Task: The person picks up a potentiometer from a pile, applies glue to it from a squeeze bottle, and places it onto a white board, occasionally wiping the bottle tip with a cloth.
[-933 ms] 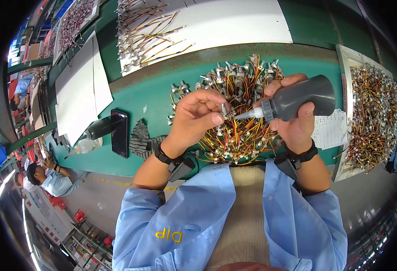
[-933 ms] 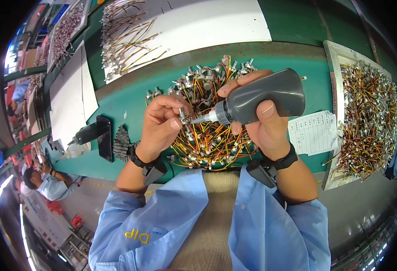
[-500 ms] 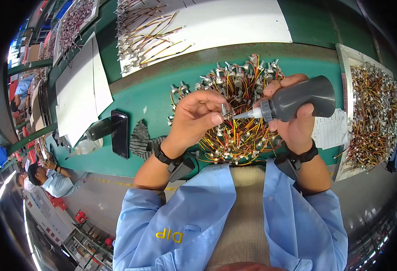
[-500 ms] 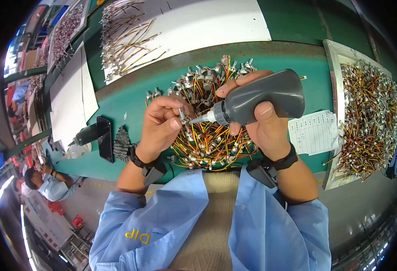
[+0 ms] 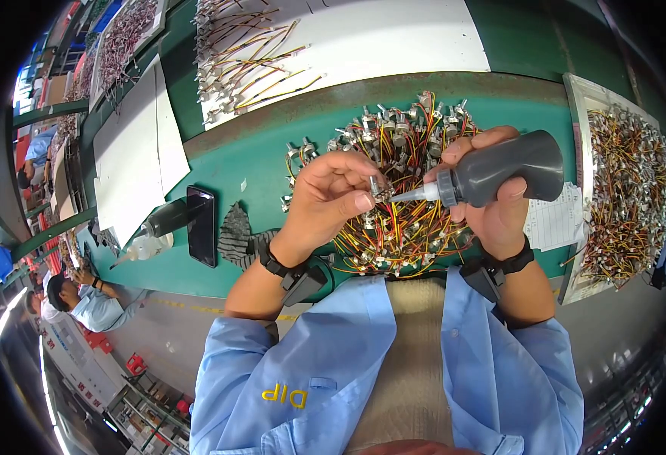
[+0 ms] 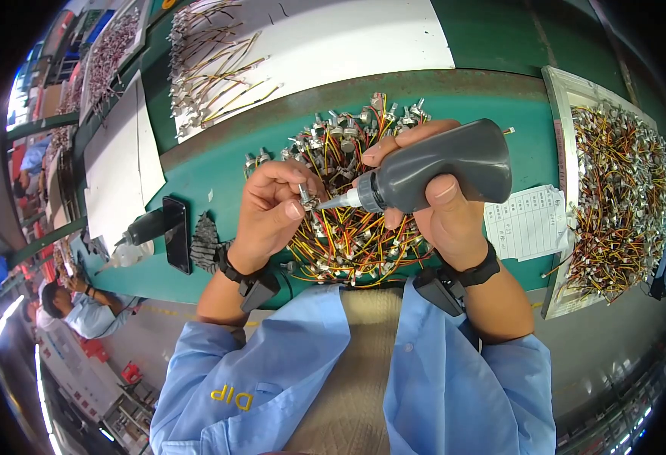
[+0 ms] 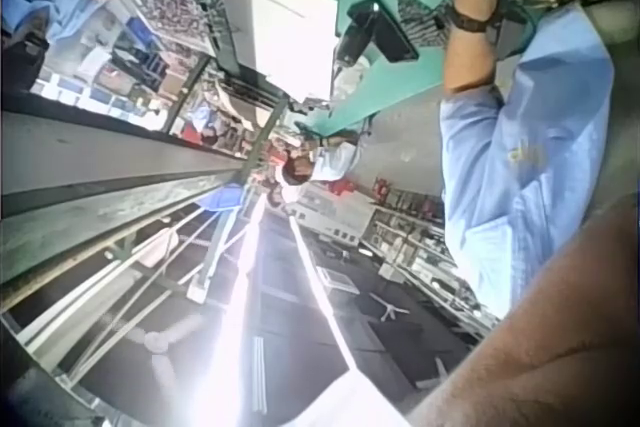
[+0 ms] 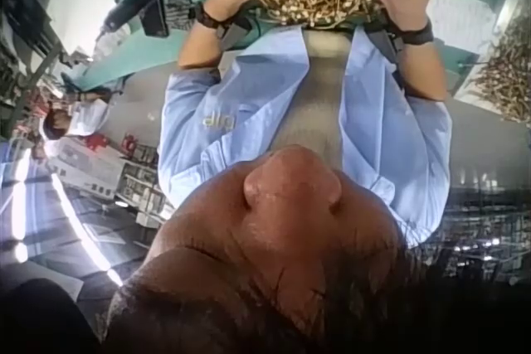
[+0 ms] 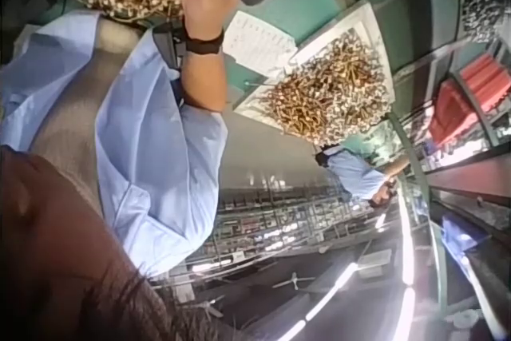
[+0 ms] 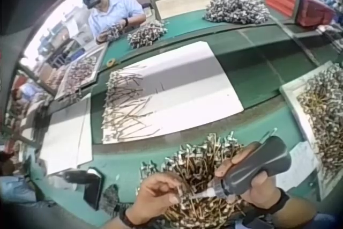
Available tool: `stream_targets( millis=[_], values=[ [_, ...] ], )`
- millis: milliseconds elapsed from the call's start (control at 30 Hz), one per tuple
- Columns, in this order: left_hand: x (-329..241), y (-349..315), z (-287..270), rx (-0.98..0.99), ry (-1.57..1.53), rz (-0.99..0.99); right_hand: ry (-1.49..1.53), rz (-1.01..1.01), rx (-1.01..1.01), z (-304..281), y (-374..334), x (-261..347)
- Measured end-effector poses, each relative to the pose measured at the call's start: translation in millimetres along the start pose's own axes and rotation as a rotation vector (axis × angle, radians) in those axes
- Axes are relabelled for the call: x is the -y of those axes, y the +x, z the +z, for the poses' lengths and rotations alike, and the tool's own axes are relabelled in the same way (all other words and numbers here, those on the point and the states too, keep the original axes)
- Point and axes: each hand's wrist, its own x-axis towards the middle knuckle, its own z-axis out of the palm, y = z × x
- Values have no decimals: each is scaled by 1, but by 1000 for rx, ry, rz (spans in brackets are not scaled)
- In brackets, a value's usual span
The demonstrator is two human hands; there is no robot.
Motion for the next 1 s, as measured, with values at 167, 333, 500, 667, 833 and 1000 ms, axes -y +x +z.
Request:
stream_targets(
  millis=[167, 333, 500, 667, 833, 1000],
  values=[
    [1, 1, -2, 29, -93, 32, -5, -2, -5, 1, 1, 0],
    [2, 1, -3, 30, -95, 34, -32, -25, 0, 0, 0, -2],
    [2, 1, -3, 35, -104, 35, -18, -22, -20, 2, 1, 2],
    [3, 1, -2, 43, -109, 38, -18, -29, -13, 0, 0, 1],
    [3, 2, -3, 64, -118, 38, -12, -21, -29, 2, 0, 2],
    [0, 4, -4, 69, -127, 34, -45, 16, -13, 0, 2, 3]
  ],
)
